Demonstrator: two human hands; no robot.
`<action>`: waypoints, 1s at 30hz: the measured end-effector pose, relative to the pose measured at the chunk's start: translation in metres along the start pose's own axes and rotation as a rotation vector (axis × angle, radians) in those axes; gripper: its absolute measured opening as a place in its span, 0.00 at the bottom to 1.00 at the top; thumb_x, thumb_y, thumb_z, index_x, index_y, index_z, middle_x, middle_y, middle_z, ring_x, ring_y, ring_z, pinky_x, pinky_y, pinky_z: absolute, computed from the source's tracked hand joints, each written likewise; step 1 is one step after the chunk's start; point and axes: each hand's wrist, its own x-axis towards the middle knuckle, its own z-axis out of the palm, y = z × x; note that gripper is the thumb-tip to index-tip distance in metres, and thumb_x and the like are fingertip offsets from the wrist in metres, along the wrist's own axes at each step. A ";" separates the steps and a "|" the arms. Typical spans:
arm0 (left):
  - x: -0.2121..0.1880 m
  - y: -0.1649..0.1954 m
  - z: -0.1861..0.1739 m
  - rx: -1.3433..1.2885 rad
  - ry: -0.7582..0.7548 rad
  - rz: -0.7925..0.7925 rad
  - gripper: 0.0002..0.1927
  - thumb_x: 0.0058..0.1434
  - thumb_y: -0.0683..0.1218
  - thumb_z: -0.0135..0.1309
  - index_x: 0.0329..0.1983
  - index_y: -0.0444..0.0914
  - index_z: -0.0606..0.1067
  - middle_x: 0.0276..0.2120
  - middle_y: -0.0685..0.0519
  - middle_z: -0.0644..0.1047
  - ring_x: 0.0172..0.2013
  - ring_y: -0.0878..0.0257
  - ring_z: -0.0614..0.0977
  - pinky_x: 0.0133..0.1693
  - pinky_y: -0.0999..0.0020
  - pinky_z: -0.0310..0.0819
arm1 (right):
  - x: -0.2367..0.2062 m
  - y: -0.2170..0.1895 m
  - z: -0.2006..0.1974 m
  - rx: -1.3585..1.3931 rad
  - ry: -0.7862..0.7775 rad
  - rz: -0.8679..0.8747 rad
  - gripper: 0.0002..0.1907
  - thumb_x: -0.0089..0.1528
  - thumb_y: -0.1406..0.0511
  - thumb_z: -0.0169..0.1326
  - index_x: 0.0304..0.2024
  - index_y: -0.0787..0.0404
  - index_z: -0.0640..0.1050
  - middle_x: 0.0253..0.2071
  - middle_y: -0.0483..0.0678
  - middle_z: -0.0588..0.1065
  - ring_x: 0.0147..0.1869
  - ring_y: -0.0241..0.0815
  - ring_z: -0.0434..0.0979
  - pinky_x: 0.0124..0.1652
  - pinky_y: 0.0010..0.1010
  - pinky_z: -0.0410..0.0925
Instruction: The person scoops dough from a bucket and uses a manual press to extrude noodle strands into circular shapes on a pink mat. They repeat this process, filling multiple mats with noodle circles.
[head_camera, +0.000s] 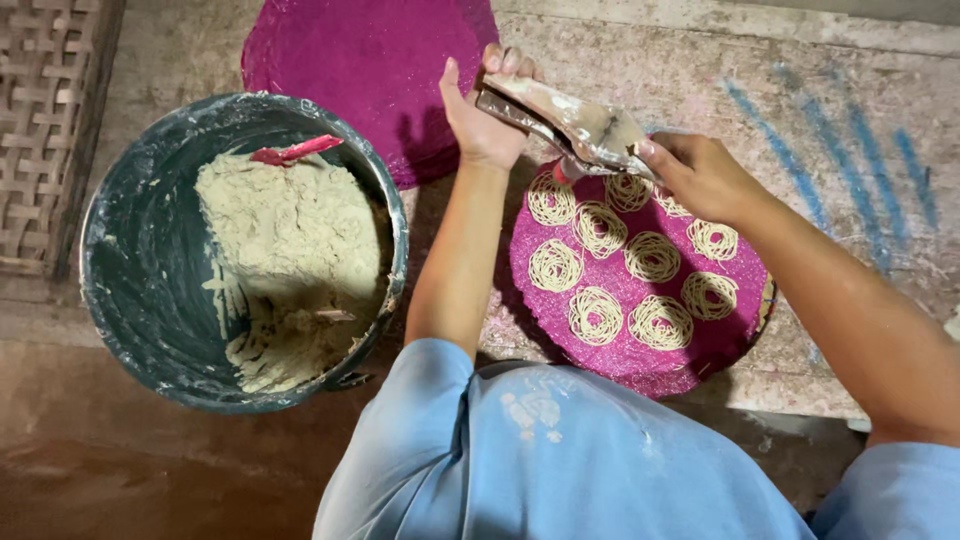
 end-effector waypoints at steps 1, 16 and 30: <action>-0.002 0.001 -0.003 0.125 0.109 -0.061 0.30 0.68 0.67 0.25 0.31 0.42 0.66 0.27 0.51 0.70 0.30 0.59 0.73 0.43 0.60 0.67 | 0.000 0.001 0.002 0.025 -0.017 0.012 0.31 0.71 0.47 0.43 0.58 0.65 0.78 0.35 0.59 0.79 0.41 0.49 0.79 0.45 0.43 0.70; -0.080 -0.005 -0.058 1.990 -0.094 -0.049 0.35 0.75 0.61 0.26 0.79 0.38 0.50 0.64 0.37 0.68 0.65 0.45 0.66 0.65 0.50 0.58 | -0.011 0.034 0.027 0.350 0.273 0.126 0.26 0.75 0.48 0.41 0.62 0.60 0.71 0.28 0.48 0.72 0.33 0.40 0.75 0.39 0.36 0.70; -0.216 -0.001 -0.151 1.325 0.272 -0.163 0.26 0.70 0.48 0.45 0.68 0.32 0.66 0.62 0.40 0.72 0.58 0.48 0.74 0.55 0.61 0.70 | -0.238 0.208 0.101 0.266 1.088 0.355 0.15 0.79 0.58 0.55 0.52 0.65 0.75 0.34 0.48 0.73 0.35 0.46 0.71 0.37 0.38 0.65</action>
